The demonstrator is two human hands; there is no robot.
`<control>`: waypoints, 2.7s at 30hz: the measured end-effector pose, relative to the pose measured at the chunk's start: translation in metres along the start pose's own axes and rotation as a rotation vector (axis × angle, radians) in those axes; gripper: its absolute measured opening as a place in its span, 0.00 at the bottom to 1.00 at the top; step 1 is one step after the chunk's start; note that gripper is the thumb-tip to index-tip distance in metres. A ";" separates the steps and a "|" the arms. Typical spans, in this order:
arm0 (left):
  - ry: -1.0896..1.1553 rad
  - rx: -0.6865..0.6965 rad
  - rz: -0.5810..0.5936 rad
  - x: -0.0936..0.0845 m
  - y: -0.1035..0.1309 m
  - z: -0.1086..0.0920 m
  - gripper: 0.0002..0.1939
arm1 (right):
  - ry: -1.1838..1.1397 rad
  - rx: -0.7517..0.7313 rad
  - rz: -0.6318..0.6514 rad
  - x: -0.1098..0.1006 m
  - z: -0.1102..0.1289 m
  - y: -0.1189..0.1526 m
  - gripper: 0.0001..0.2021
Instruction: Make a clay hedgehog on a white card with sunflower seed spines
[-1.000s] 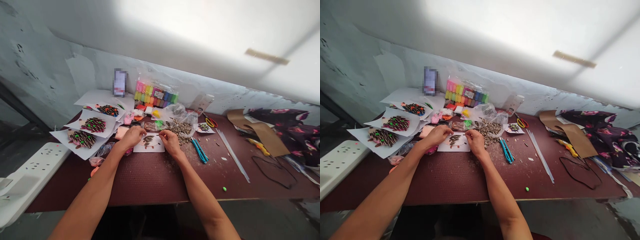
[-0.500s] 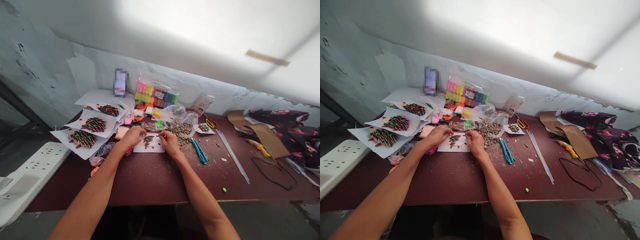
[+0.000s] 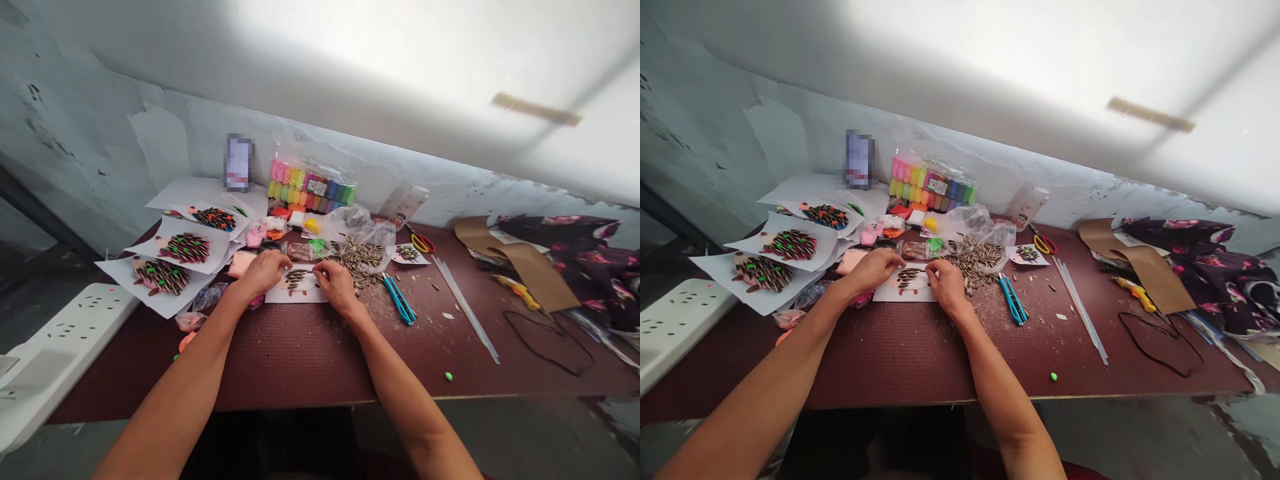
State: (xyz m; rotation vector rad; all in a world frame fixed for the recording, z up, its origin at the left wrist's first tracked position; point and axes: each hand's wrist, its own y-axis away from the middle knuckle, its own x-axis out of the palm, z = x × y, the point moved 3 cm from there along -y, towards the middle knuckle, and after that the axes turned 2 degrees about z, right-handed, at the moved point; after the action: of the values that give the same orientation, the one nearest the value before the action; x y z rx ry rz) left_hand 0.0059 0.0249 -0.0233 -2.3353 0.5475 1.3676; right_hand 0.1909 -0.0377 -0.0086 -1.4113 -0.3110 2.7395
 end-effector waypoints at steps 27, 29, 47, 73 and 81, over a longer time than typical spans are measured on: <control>-0.022 0.007 -0.012 0.001 0.000 -0.001 0.17 | 0.171 0.041 0.049 0.010 0.010 -0.002 0.06; -0.025 0.007 -0.015 0.001 0.000 -0.001 0.17 | 0.176 0.038 0.050 0.010 0.010 -0.002 0.06; -0.012 0.002 -0.001 -0.001 0.000 -0.003 0.17 | 0.097 0.047 -0.056 0.000 0.000 -0.009 0.07; -0.014 0.015 0.002 0.000 -0.002 -0.001 0.19 | 0.319 0.002 0.205 0.027 0.025 -0.087 0.08; -0.019 0.017 -0.001 -0.001 -0.001 -0.002 0.18 | 0.157 0.010 0.023 0.000 0.018 -0.064 0.09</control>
State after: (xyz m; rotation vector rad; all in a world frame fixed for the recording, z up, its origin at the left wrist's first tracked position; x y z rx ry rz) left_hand 0.0077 0.0247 -0.0211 -2.3069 0.5501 1.3778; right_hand 0.1736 0.0217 0.0141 -1.6251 -0.2743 2.6231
